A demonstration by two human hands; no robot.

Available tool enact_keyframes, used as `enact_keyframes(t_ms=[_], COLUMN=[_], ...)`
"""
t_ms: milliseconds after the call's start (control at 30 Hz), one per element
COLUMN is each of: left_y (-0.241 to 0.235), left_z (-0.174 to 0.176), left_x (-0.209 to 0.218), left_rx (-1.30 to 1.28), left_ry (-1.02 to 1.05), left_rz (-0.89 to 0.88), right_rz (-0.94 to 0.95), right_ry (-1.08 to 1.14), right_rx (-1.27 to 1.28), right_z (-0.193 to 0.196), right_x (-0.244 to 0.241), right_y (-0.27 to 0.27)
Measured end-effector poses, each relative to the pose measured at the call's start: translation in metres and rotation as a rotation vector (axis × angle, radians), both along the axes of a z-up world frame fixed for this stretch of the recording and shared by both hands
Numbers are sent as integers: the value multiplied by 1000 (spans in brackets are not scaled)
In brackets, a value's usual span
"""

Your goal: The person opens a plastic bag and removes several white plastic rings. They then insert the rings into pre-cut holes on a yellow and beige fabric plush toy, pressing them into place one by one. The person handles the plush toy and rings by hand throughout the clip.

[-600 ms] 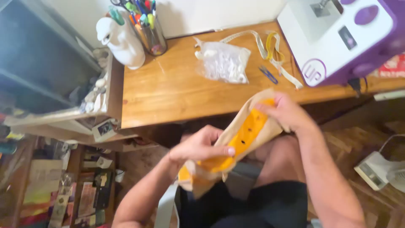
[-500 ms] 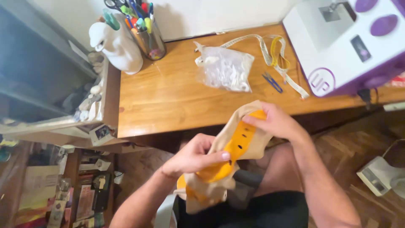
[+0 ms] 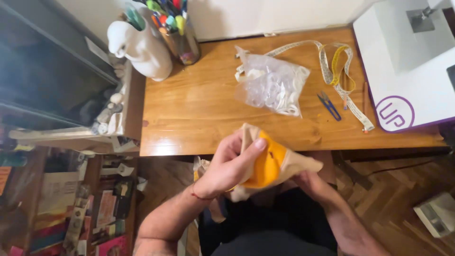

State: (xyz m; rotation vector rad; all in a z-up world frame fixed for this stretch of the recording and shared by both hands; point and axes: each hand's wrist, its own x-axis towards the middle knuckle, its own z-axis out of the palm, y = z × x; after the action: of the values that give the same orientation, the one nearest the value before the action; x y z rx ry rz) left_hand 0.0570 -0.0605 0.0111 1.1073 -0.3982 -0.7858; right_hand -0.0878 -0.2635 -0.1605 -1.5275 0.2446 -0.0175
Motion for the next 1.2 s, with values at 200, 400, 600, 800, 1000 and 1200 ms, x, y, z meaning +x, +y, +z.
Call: enact_keyframes(t_ms=[200, 400, 600, 800, 1000, 1200], left_y=[-7, 23, 46, 38, 63, 72], left_z=[47, 52, 149, 193, 213, 191], left_x=[-18, 4, 39, 17, -10, -29], left_rx=[-68, -193, -217, -141, 854, 224], left_ry=[-106, -255, -811, -728, -659, -1028], left_rz=[51, 482, 542, 551, 588, 529], right_rz=[72, 308, -164, -172, -107, 708], right_ry=[-582, -694, -665, -878, -829, -572], right_rx=[-47, -1, -148, 316, -63, -224], right_z=[-23, 144, 131, 172, 191, 120], right_x=[-2, 61, 101, 89, 72, 2], right_y=[-15, 65, 106, 87, 102, 55])
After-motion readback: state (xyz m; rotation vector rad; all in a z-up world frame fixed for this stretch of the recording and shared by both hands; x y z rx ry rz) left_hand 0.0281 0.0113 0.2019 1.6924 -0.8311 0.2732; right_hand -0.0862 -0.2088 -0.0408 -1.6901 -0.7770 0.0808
